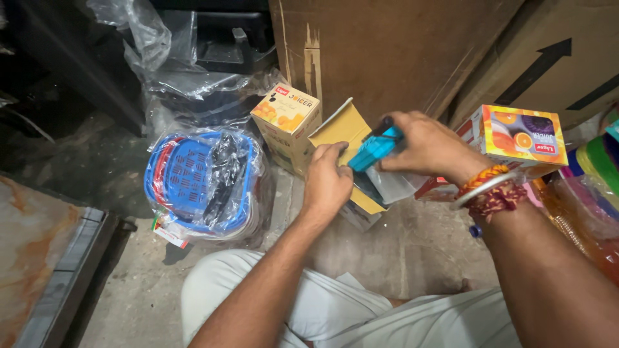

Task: The person assembles a manual juicer by inserting the grater and crank, wraps it in a plastic bag, and places it into a cardboard box. The person then closes the box and sets it aside.

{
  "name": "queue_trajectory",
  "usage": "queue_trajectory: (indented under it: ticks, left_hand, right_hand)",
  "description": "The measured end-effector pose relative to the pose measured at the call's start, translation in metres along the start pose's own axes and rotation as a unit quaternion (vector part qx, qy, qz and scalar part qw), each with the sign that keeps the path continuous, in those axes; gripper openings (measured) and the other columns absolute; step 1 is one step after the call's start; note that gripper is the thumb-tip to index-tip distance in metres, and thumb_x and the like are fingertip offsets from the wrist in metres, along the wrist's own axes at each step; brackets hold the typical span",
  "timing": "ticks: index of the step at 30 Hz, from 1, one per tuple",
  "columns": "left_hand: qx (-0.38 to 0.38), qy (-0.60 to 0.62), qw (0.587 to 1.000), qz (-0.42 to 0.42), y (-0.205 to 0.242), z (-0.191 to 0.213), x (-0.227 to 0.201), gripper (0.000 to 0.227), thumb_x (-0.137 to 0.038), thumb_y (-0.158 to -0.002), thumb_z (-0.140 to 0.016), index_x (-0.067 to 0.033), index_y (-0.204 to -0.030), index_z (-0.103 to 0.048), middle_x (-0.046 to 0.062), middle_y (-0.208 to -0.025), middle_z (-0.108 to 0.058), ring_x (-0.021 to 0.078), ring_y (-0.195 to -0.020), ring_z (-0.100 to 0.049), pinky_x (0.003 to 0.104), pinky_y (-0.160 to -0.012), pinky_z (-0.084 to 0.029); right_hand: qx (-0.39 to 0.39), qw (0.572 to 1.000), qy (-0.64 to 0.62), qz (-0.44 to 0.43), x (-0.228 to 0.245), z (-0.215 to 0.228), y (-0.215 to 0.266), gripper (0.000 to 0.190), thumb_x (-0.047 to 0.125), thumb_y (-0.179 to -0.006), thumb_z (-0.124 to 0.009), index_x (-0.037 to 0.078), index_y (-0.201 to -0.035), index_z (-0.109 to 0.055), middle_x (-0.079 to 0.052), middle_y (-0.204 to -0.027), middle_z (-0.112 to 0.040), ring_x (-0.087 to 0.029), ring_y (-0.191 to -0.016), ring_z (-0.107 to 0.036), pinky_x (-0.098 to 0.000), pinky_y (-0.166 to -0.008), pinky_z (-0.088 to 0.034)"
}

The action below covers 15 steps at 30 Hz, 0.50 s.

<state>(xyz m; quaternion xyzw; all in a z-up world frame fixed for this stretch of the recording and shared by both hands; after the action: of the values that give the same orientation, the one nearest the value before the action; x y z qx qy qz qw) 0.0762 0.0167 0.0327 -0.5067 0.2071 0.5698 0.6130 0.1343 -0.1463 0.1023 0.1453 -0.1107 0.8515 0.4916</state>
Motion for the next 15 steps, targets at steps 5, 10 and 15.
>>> queue_trajectory:
  ticks: [5, 10, 15]
  left_hand:
    - [0.005, 0.022, 1.000, 0.006, 0.003, -0.004, -0.001, 0.042, 0.000, -0.081, -0.058, 0.0021, -0.122, -0.066, 0.021, -0.121, -0.065, 0.0373, -0.114, -0.065, 0.042, -0.100, -0.050]
    - [0.000, 0.005, 1.000, 0.023, 0.006, -0.004, 0.003, 0.041, -0.002, -0.083, -0.057, 0.0019, -0.122, -0.066, 0.021, -0.123, -0.065, 0.0371, -0.114, -0.065, 0.042, -0.099, -0.051]
    - [-0.004, 0.010, 1.000, 0.019, 0.010, -0.002, 0.000, 0.039, -0.004, -0.083, -0.059, 0.0005, -0.122, -0.067, 0.019, -0.120, -0.066, 0.0352, -0.104, -0.066, 0.041, -0.093, -0.052]
  right_hand:
    - [0.005, 0.987, 0.054, -0.151, -0.024, 0.011, 0.007, 0.083, 0.064, -0.069, -0.076, -0.003, -0.117, -0.070, -0.030, -0.119, -0.065, -0.041, -0.116, -0.063, -0.0462, -0.099, -0.052]
    - [-0.009, 0.976, 0.071, -0.206, -0.027, 0.015, 0.013, 0.088, 0.073, -0.073, -0.069, -0.006, -0.111, -0.073, -0.034, -0.122, -0.061, -0.046, -0.116, -0.061, -0.0519, -0.095, -0.051]
    - [-0.055, 0.967, 0.062, -0.240, -0.025, 0.010, 0.020, 0.084, 0.070, -0.075, -0.069, -0.006, -0.109, -0.074, -0.035, -0.122, -0.062, -0.050, -0.107, -0.065, -0.0547, -0.091, -0.053]
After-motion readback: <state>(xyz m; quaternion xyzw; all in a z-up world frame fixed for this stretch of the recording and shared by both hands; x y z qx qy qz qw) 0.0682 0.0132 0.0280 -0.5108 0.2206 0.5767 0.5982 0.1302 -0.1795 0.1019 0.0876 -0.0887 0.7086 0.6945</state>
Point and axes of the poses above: each hand's wrist, its own y-axis away from the middle knuckle, its own z-axis out of the back of the hand, x = y × z, the point moved 9 cm from there along -y, towards the middle knuckle
